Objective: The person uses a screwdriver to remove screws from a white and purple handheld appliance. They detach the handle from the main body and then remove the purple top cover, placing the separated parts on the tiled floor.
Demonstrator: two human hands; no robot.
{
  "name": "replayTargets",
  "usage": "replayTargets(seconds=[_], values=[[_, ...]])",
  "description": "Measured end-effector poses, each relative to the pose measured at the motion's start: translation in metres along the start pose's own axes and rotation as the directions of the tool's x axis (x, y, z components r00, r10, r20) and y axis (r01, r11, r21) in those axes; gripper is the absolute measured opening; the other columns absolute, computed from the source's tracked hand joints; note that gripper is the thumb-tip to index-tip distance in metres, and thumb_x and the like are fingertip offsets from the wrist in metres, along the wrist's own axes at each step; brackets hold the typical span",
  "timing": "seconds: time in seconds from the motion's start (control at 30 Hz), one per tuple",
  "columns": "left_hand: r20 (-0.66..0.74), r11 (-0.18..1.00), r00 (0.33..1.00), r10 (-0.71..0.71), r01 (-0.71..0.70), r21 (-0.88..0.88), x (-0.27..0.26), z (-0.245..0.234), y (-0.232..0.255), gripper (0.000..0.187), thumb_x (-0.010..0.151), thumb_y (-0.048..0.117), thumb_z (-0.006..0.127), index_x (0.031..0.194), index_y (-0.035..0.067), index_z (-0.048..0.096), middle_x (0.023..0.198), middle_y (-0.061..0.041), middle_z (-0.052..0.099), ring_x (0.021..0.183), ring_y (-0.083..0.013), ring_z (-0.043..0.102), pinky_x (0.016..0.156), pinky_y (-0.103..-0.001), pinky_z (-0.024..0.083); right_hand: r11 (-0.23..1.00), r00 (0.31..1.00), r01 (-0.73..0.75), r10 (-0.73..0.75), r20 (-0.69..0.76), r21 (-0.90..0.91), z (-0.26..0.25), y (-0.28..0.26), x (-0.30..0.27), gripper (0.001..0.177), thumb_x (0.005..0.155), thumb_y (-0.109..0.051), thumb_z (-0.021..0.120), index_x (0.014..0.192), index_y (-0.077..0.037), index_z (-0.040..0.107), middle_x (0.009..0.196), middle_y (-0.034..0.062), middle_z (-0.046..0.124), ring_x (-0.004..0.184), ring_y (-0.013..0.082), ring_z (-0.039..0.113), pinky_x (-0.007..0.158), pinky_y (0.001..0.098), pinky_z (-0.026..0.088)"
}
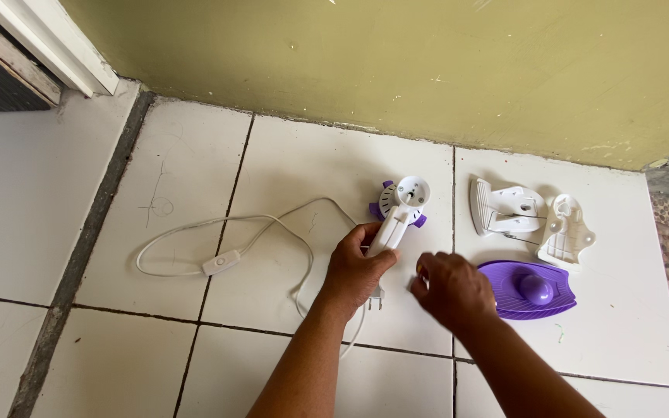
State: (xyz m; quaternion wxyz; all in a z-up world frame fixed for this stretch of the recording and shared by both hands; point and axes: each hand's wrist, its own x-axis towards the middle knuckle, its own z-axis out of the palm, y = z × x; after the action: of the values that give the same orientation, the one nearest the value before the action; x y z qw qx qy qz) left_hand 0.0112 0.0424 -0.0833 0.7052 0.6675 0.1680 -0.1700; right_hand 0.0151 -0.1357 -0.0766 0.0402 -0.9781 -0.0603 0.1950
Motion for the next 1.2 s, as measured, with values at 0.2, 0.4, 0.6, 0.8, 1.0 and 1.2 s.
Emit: replayTargets(seconds=[0.2,0.4,0.6,0.8,1.0,1.2], values=[[-0.028,0.992,1.000,0.005,-0.002,0.124,-0.009,0.001,0.011,0.073,0.074,0.014,0.061,0.146,0.021,0.055,0.105,-0.010,0.073,0.079,-0.0230,0.068,0.073,-0.036,0.058,1.000,1.000,0.008,-0.008,0.006,0.005,0.008,-0.003,-0.026,0.018,0.093,-0.031,0.064,0.097,-0.014,0.069,0.095,0.0045,0.073,0.093,0.0255,0.070,0.083,0.0424,0.058],[-0.073,0.951,0.965,0.254,-0.235,0.199,-0.017,-0.009,0.021,0.061,0.078,0.016,0.066,0.139,0.018,0.062,0.115,-0.007,0.073,0.092,-0.0169,0.072,0.083,-0.032,0.058,0.951,0.980,-0.006,0.067,-0.186,0.308,-0.023,0.012,-0.007,0.050,0.082,-0.037,0.078,0.126,-0.016,0.065,0.107,0.0049,0.074,0.090,0.0224,0.072,0.084,0.0370,0.060],[0.025,0.957,0.984,0.175,-0.176,0.232,-0.019,-0.016,0.032,0.066,0.072,0.010,0.064,0.137,0.022,0.065,0.111,-0.003,0.076,0.086,-0.0147,0.073,0.081,-0.030,0.059,0.848,0.911,0.277,-0.083,-0.403,0.453,-0.051,0.023,0.010,0.091,0.069,-0.027,0.092,0.146,-0.007,0.046,0.119,0.0128,0.065,0.096,0.0232,0.063,0.085,0.0398,0.055],[0.160,0.974,0.978,0.135,-0.161,0.161,-0.024,-0.014,0.039,0.065,0.073,0.007,0.063,0.136,0.024,0.067,0.109,-0.003,0.076,0.086,-0.0140,0.069,0.077,-0.029,0.060,0.683,1.000,-0.003,0.018,-0.013,0.730,-0.051,0.013,0.019,0.075,0.080,-0.018,0.084,0.146,-0.020,0.049,0.104,0.0083,0.073,0.090,0.0182,0.068,0.083,0.0343,0.059],[0.189,0.764,0.890,0.415,-0.454,0.458,-0.026,-0.016,0.048,0.066,0.073,0.002,0.065,0.135,0.026,0.069,0.103,-0.006,0.075,0.089,-0.0211,0.070,0.084,-0.033,0.060,0.538,0.951,0.291,-0.070,-0.302,0.791,-0.057,0.016,0.007,0.055,0.078,-0.001,0.081,0.127,-0.012,0.060,0.113,0.0041,0.071,0.103,0.0129,0.066,0.089,0.0305,0.058],[0.211,0.709,0.817,0.536,-0.572,0.412,-0.035,-0.012,0.066,0.067,0.073,-0.002,0.064,0.135,0.022,0.068,0.108,-0.005,0.075,0.098,-0.0244,0.065,0.086,-0.036,0.059,0.577,0.874,0.428,-0.070,-0.481,0.695,-0.069,0.021,-0.007,0.057,0.077,-0.003,0.084,0.127,-0.010,0.059,0.116,0.0030,0.066,0.106,0.0132,0.066,0.088,0.0299,0.057]])
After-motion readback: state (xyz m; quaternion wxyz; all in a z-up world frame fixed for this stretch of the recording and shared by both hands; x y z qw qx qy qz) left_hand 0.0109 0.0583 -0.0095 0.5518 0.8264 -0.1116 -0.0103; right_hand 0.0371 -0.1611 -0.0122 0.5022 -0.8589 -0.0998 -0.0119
